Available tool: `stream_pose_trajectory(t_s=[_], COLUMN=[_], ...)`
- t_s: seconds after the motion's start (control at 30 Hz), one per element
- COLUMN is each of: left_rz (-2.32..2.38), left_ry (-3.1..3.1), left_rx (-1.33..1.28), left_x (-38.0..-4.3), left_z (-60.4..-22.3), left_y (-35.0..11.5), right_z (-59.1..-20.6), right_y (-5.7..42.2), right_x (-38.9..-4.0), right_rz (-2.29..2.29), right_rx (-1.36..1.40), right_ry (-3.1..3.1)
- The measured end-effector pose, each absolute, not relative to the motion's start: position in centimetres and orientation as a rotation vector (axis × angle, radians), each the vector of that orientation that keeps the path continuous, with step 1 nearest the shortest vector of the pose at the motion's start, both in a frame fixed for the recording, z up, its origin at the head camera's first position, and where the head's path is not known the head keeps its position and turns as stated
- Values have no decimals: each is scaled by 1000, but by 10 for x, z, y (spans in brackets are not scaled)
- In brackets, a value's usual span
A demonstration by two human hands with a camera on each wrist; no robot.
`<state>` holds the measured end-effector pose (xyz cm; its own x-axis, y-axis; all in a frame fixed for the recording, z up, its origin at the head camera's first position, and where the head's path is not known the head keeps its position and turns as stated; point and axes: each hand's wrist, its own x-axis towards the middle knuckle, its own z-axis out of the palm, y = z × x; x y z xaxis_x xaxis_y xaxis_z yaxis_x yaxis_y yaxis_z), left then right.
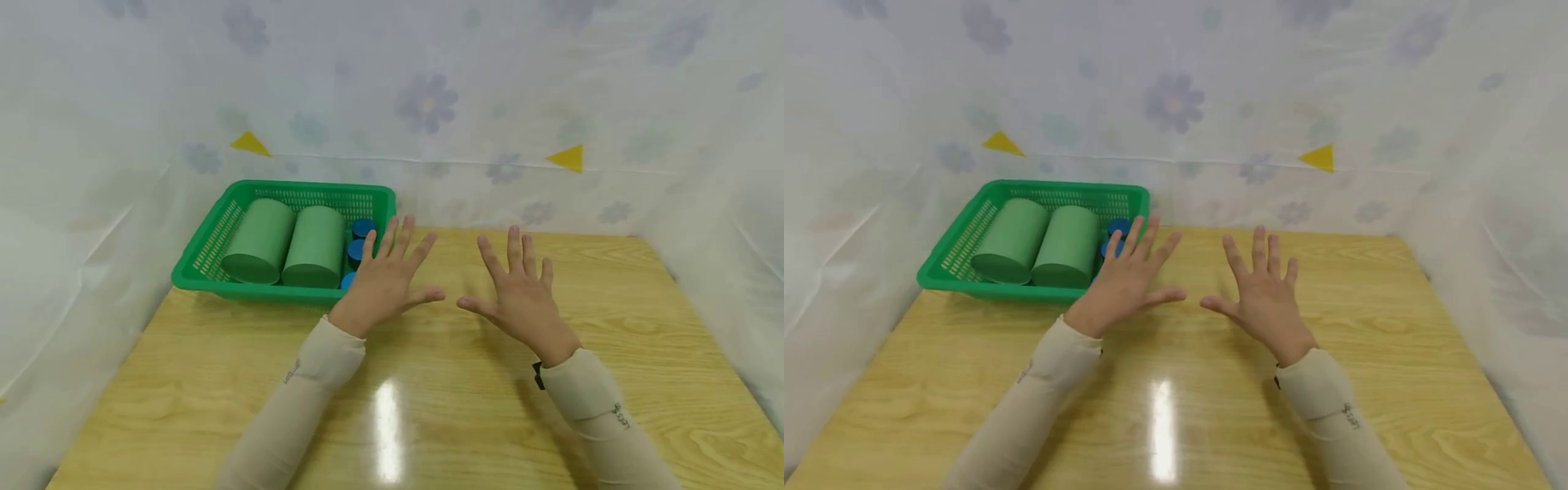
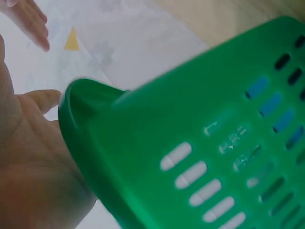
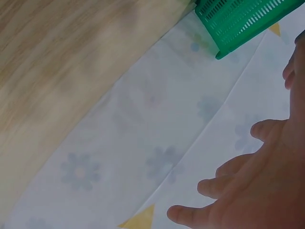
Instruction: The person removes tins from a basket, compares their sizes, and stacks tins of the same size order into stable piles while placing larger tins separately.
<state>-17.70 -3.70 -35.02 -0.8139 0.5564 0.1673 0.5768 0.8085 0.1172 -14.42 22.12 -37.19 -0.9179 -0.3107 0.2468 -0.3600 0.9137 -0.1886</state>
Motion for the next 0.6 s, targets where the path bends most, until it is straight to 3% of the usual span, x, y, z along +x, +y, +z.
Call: stream_pose_trajectory(t_s=[0.6], left_rz=[-324], left_ry=[-2919], left_rx=[-840], left_x=[-178], left_z=[-351], left_y=[-65], right_z=[-369], right_y=[207], right_x=[-149], right_rz=[339], right_rx=[549], right_ry=[-2825])
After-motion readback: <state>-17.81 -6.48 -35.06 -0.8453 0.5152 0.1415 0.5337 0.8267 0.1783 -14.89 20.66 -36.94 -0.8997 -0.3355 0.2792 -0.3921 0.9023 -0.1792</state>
